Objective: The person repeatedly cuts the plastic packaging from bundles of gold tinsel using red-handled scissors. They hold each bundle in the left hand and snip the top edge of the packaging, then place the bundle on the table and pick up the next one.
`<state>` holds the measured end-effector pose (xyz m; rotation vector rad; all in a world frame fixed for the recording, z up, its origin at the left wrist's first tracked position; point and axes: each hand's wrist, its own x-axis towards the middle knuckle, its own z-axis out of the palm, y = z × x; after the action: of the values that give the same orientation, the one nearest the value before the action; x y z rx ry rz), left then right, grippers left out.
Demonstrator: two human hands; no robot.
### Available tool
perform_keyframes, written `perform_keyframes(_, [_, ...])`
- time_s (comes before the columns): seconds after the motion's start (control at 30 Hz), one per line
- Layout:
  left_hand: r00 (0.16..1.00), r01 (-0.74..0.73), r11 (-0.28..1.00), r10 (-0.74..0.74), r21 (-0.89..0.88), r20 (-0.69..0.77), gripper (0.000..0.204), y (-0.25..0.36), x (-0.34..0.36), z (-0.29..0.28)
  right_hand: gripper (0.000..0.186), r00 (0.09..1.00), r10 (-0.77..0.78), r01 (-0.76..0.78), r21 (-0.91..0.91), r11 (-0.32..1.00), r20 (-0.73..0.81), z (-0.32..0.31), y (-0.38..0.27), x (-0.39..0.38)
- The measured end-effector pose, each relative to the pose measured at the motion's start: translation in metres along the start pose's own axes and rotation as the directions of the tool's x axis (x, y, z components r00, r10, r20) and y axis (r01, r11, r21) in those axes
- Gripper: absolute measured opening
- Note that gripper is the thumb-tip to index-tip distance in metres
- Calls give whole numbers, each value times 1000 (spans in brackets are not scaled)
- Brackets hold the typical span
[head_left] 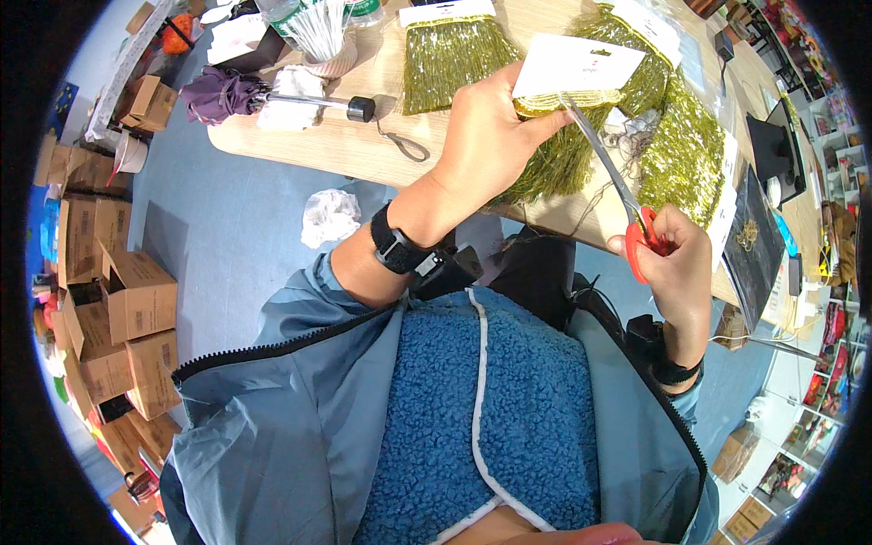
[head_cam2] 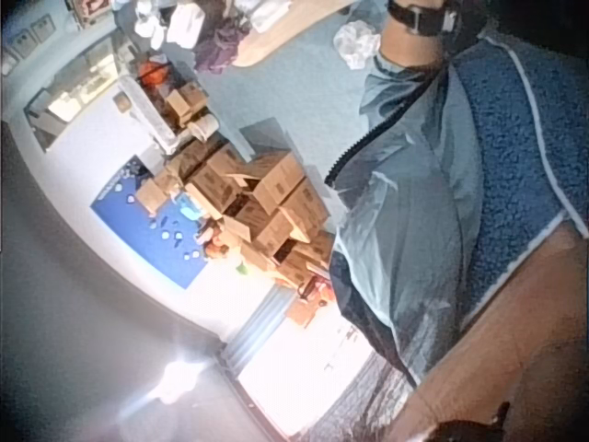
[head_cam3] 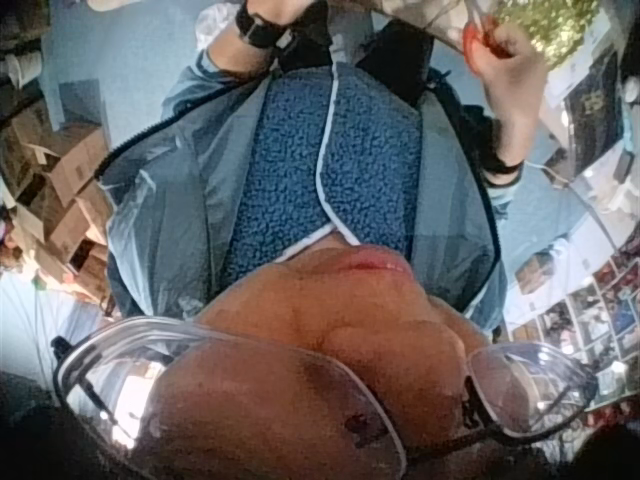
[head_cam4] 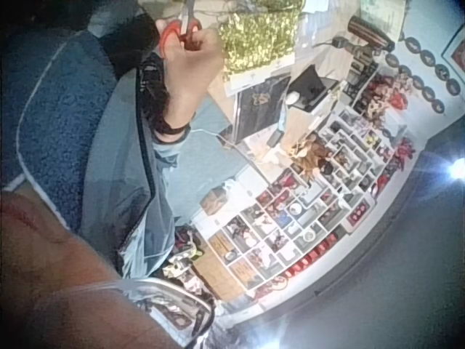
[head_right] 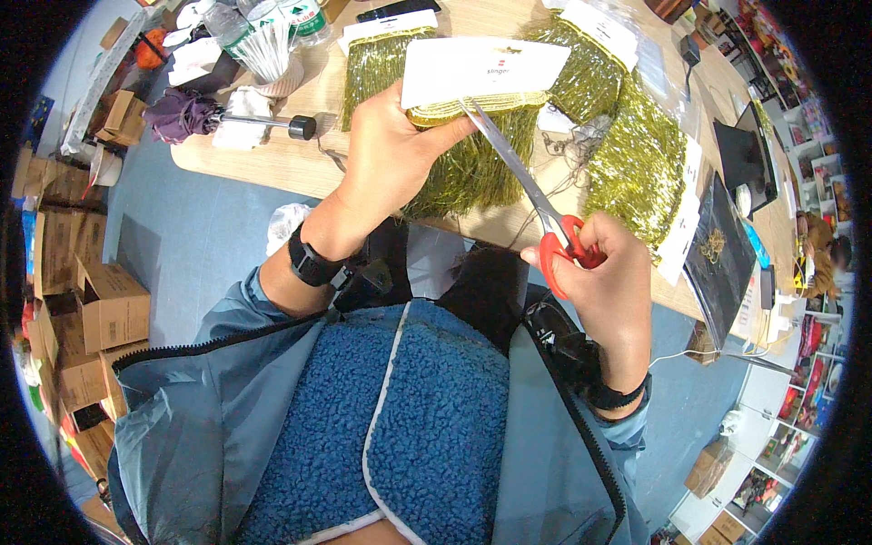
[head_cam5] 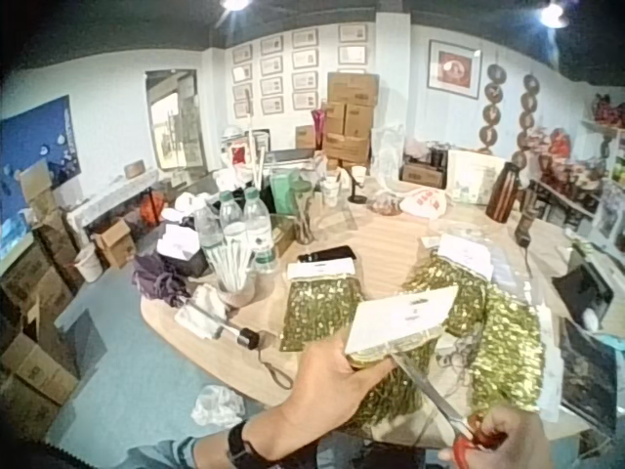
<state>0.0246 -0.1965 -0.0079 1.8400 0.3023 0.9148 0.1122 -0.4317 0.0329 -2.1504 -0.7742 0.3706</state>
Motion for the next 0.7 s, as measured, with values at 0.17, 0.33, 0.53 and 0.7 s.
perform_keyframes(0.17, [1000,2,1000,-2,27,10,32,1,0,-1,53,1000,-21,21,-8,1000,-4,1,2,0])
perform_keyframes(0.33, [1000,-8,999,7,35,7,32,1,0,-1,52,1000,-6,6,33,999,16,0,2,0])
perform_keyframes(0.53, [1000,-6,1000,6,21,-4,33,0,0,-1,48,995,74,-74,-6,997,70,-6,-6,-1])
perform_keyframes(0.7, [999,-41,997,40,69,12,35,1,-1,-1,46,994,73,-74,11,997,77,-9,-9,0])
